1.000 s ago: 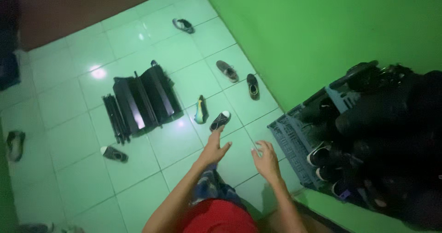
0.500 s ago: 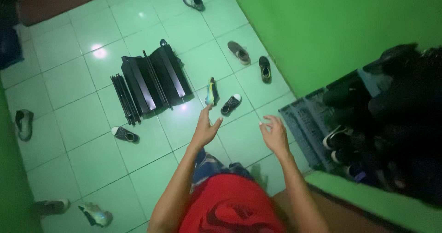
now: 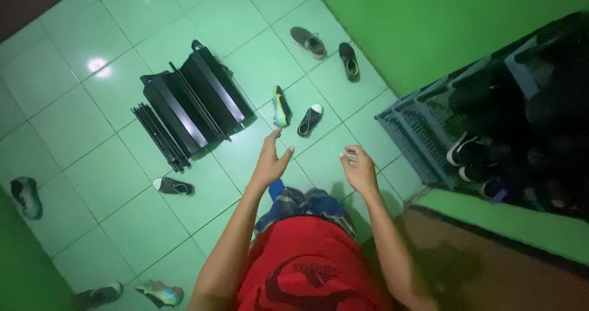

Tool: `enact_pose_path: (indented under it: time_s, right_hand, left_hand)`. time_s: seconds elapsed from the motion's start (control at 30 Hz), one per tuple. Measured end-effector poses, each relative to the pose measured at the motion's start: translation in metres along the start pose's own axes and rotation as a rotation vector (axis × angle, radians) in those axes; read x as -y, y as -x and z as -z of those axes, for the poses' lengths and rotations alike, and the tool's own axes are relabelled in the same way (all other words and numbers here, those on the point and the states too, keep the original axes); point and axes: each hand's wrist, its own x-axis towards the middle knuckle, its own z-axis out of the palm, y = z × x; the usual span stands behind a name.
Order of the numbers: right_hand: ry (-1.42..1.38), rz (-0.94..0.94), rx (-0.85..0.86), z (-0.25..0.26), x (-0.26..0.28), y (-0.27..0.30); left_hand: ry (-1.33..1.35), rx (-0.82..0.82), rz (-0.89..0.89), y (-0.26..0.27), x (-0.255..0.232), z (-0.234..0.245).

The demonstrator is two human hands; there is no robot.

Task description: The person organizes various shoes by picking them up from the floor by hand and placing them onto the shelves of a plastic shoe rack.

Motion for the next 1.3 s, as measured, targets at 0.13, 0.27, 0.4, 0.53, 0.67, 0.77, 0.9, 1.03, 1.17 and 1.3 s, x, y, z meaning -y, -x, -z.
enact_pose_path:
  time_s: [0.13, 0.27, 0.4, 0.53, 0.67, 0.77, 0.9, 1.03, 1.17, 1.3]
  right_hand:
    - [-0.066, -0.091, 0.004, -0.006, -0.010, -0.012]
    - [-0.052, -0.165, 0.049, -0.011, -0.033, -0.030]
    - [0.083, -0.189, 0.124, -0.032, -0.091, -0.058]
    - [0.036, -0.127, 0.166, -0.085, -0.189, -0.111]
    - [-0.116, -0.221, 0.117, -0.162, -0.312, -0.158]
    - [0.020, -0.371, 0.113, -0.227, -0.393, -0.195]
    - [-0.040, -0.299, 0.172, -0.326, -0.489, -0.233]
    - [-0.099, -0.177, 0.179, -0.420, -0.544, -0.269]
    - [-0.095, -0.109, 0.160, -0.477, -0.558, -0.312]
    - [0.058, -0.174, 0.202, -0.507, -0.558, -0.345]
  left_hand:
    - [0.000, 0.065, 0.017, -0.015, 0.016, -0.006]
    - [-0.022, 0.124, 0.070, -0.024, 0.037, -0.020]
    - [-0.070, 0.133, 0.155, -0.034, 0.073, -0.053]
    - [-0.027, 0.153, 0.289, -0.066, 0.138, -0.110]
    - [-0.128, 0.152, 0.186, -0.104, 0.271, -0.187]
    - [-0.181, 0.220, 0.172, -0.142, 0.380, -0.249]
    - [-0.235, 0.238, 0.173, -0.175, 0.502, -0.312]
    - [-0.243, 0.255, 0.193, -0.199, 0.586, -0.357]
    - [-0.246, 0.199, 0.127, -0.225, 0.653, -0.397]
    - [-0.302, 0.103, 0.113, -0.246, 0.680, -0.428]
